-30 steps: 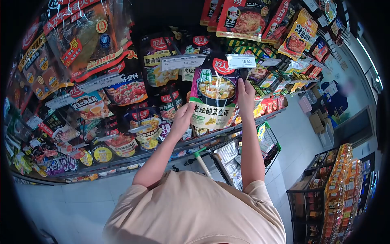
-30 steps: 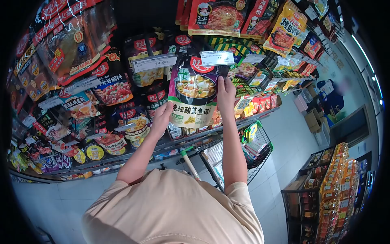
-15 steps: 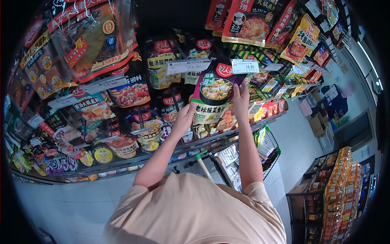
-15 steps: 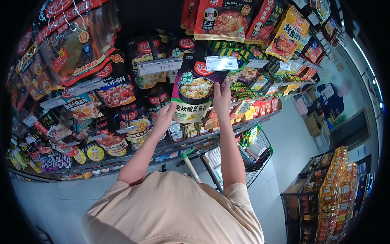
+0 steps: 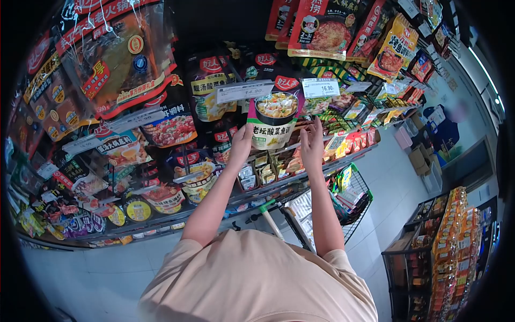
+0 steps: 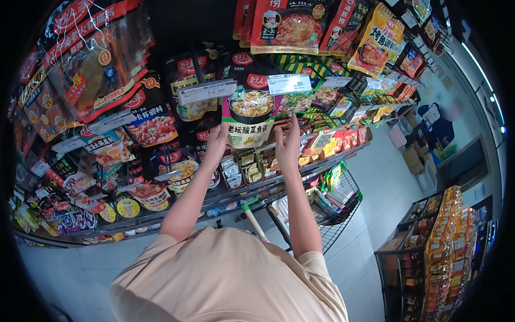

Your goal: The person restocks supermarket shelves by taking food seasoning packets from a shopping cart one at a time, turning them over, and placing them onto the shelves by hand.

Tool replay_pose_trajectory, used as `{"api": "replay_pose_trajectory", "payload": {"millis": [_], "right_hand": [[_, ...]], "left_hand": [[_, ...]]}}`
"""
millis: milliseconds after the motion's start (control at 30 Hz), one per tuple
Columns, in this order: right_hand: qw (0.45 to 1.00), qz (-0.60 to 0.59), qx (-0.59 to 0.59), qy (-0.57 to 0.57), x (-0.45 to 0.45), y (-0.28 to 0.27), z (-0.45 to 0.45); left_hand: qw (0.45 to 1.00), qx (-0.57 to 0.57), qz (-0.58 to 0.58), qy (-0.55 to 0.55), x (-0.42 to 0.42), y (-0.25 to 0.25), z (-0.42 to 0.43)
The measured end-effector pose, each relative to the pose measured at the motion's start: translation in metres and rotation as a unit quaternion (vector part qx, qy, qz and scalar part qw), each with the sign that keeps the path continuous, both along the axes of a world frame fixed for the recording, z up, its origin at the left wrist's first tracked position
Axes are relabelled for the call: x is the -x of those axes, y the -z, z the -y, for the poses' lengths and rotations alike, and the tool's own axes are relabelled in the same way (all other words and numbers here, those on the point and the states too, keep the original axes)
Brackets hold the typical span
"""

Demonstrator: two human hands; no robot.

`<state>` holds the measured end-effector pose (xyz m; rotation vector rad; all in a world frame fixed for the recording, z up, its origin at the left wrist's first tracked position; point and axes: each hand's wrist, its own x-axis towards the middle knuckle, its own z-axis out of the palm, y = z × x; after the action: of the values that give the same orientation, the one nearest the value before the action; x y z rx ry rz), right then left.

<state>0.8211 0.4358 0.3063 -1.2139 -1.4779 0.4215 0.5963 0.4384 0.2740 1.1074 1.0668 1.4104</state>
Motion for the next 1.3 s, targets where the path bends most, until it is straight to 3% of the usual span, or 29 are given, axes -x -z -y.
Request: {"api": "replay_pose_trajectory", "payload": {"millis": [33,100,167,300,433,567,633,700,800,933,1033,1300], "right_hand": [[1.000,0.000,0.001,0.001,-0.003,-0.001,0.007],[0.992,-0.120,0.011,-0.023,-0.009,-0.001,0.020],[0.996,-0.092,-0.008,-0.003,-0.024,0.009,0.029],[0.981,-0.173,-0.012,0.093,-0.045,0.023,0.062],[0.964,-0.202,-0.065,0.159,-0.086,0.083,0.088],[0.939,-0.259,0.026,0.223,-0.128,0.147,0.134],[0.940,-0.214,0.079,0.253,-0.154,0.193,0.159],[0.910,-0.182,0.215,0.304,-0.177,0.233,0.192],[0.892,0.034,0.259,0.370,-0.190,0.276,0.243],[0.827,0.056,0.437,0.350,-0.186,0.315,0.294],[0.802,0.052,0.510,0.306,-0.162,0.303,0.308],[0.795,0.046,0.482,0.365,-0.138,0.263,0.306]], "left_hand": [[1.000,-0.002,-0.016,-0.001,0.004,0.001,-0.006],[0.999,0.026,-0.046,0.013,0.010,-0.004,-0.011],[0.999,0.028,0.021,0.018,0.008,-0.014,-0.012],[0.998,0.053,0.043,-0.003,0.007,-0.010,-0.031],[0.996,0.077,0.034,-0.006,0.005,-0.012,-0.043],[0.997,0.068,0.042,-0.003,0.005,-0.007,-0.055],[0.997,0.064,0.043,0.023,0.008,-0.006,-0.059],[0.998,0.048,0.041,-0.004,0.010,-0.002,-0.067],[0.997,0.064,0.033,-0.018,0.011,-0.006,-0.072],[0.996,0.078,0.046,-0.008,0.012,-0.003,-0.085],[0.996,0.076,0.052,0.016,0.016,-0.001,-0.089],[0.996,0.070,0.049,-0.021,0.013,-0.004,-0.093]]}}
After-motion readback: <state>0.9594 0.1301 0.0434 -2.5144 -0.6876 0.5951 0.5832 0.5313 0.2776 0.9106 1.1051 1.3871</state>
